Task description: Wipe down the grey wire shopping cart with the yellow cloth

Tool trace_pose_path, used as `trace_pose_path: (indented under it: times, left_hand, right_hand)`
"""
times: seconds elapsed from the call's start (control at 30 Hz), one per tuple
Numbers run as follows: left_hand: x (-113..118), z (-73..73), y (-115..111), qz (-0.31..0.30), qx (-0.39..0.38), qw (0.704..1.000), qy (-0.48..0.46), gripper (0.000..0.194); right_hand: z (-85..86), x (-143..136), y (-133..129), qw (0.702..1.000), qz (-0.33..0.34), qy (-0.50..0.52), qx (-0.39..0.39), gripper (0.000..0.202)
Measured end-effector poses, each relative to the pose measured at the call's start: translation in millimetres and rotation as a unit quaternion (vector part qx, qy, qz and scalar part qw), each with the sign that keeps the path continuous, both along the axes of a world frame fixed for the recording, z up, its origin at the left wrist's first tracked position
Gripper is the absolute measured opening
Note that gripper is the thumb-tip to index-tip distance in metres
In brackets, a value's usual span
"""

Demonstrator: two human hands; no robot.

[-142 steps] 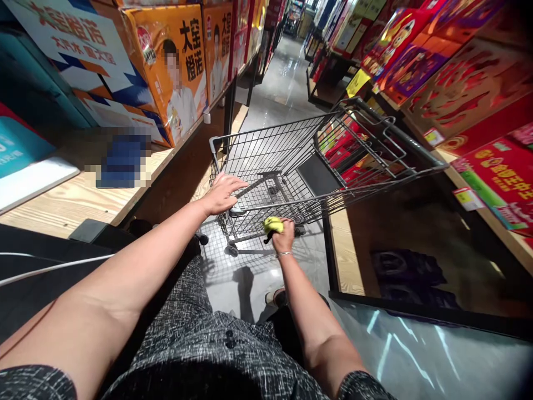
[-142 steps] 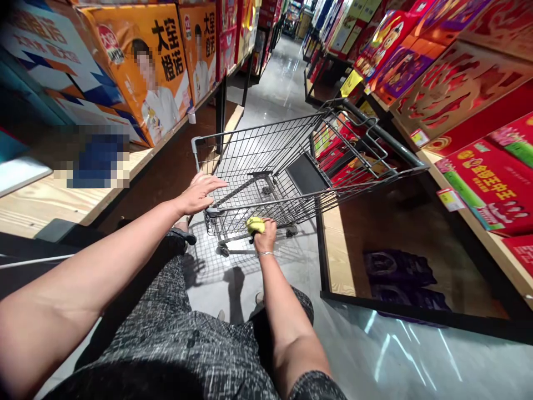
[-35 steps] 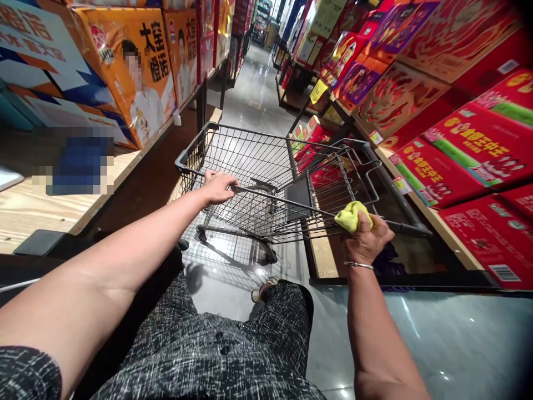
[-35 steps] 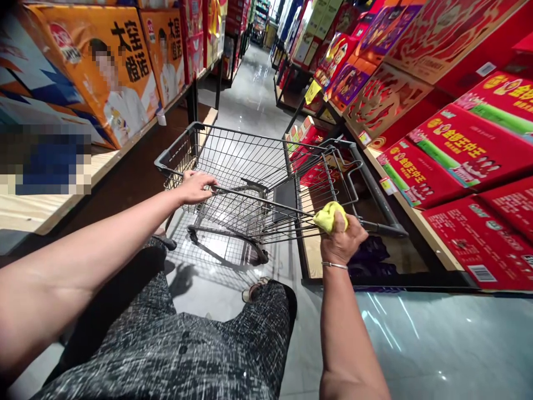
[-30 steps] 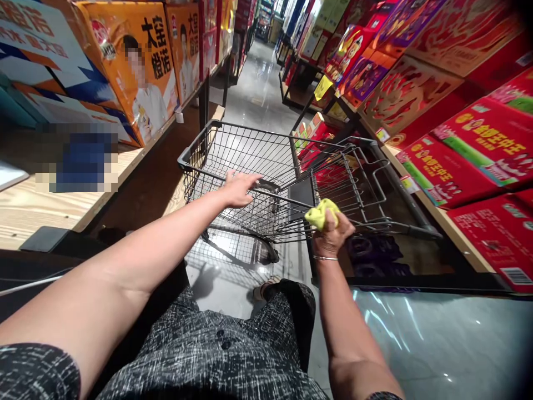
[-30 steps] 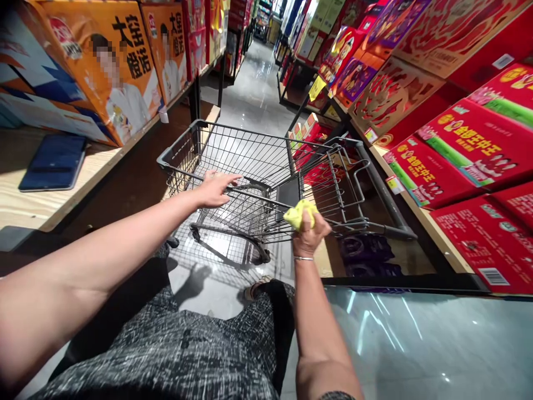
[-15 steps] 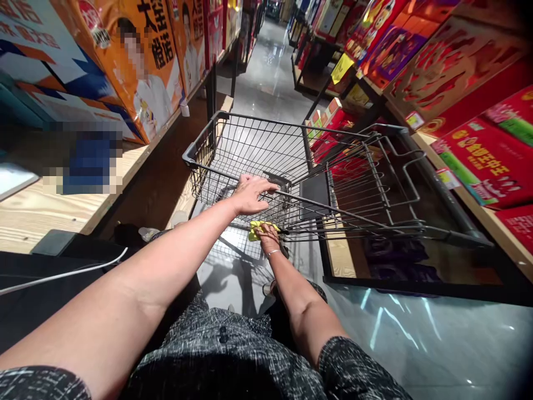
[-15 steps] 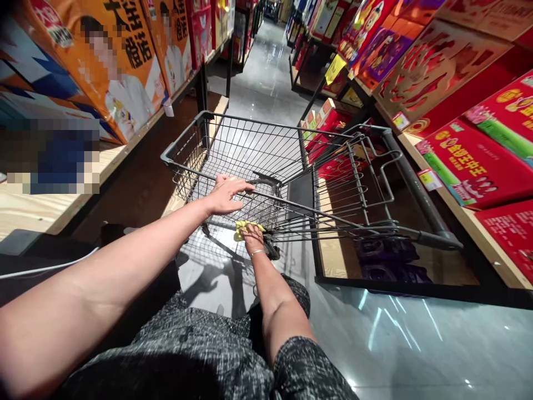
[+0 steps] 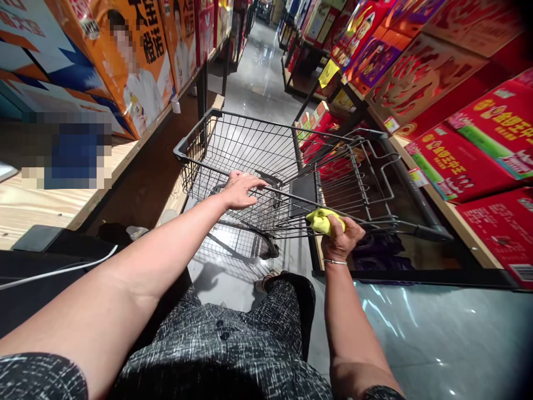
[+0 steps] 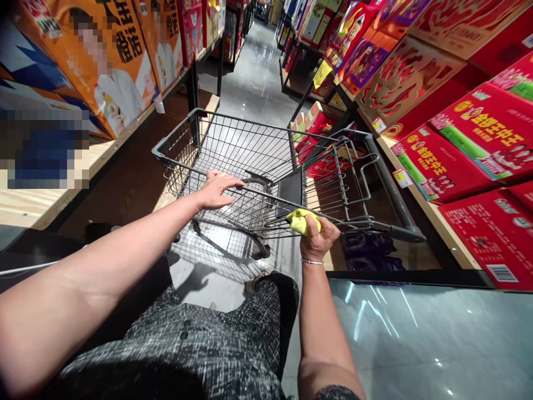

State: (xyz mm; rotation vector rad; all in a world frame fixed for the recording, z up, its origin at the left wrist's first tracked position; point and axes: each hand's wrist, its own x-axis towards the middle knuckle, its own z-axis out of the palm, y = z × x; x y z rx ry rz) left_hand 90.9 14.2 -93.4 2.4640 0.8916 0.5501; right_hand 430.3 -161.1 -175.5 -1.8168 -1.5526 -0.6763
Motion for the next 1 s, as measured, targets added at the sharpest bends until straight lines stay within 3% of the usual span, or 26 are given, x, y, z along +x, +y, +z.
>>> trace_pose_path:
  times: [0.07,0.13,0.27,0.37,0.53,0.7,0.8,0.9,1.0]
  left_hand:
    - [1,1.1,0,0.002,-0.007,1.000,0.001,0.049]
    - [1,2.0,1,0.006,-0.015,1.000,0.004,0.047]
    - [0,3.2,8,0.018,-0.034,0.999,0.008,0.043]
    - [-5,2.8,18,0.034,-0.040,0.999,0.003,0.038]
    - [-13,1.0,38,0.084,-0.047,0.995,-0.002,0.026]
    - [-20,0.8,49,0.111,-0.044,0.993,-0.002,0.017]
    - [-24,0.4,52,0.113,-0.050,0.992,0.007,0.018]
    - [-27,-0.5,53,0.107,-0.049,0.993,0.012,0.019]
    - [-28,-1.8,55,0.105,-0.043,0.993,0.013,0.020]
  right_hand:
    - [-9.1,-10,2,0.999,-0.032,0.017,0.040,0.023]
    - [-29.0,-35,8,0.996,-0.056,0.047,0.041,0.022]
    - [-72.9,-86,22,0.991,-0.032,0.098,-0.087,0.028]
    - [-87.2,-105,30,0.984,-0.020,0.104,-0.143,0.033]
    - [-81.9,-116,36,0.966,0.015,0.079,-0.247,0.043]
    - [-86.0,-142,30,0.931,0.147,0.026,-0.334,0.040]
    - [-89.1,-147,23,0.922,0.179,0.021,-0.343,0.031]
    - [-81.8,-134,16,0.928,0.184,0.002,-0.323,0.030]
    - [-58.8,-101,2,0.946,0.146,-0.011,-0.288,0.034]
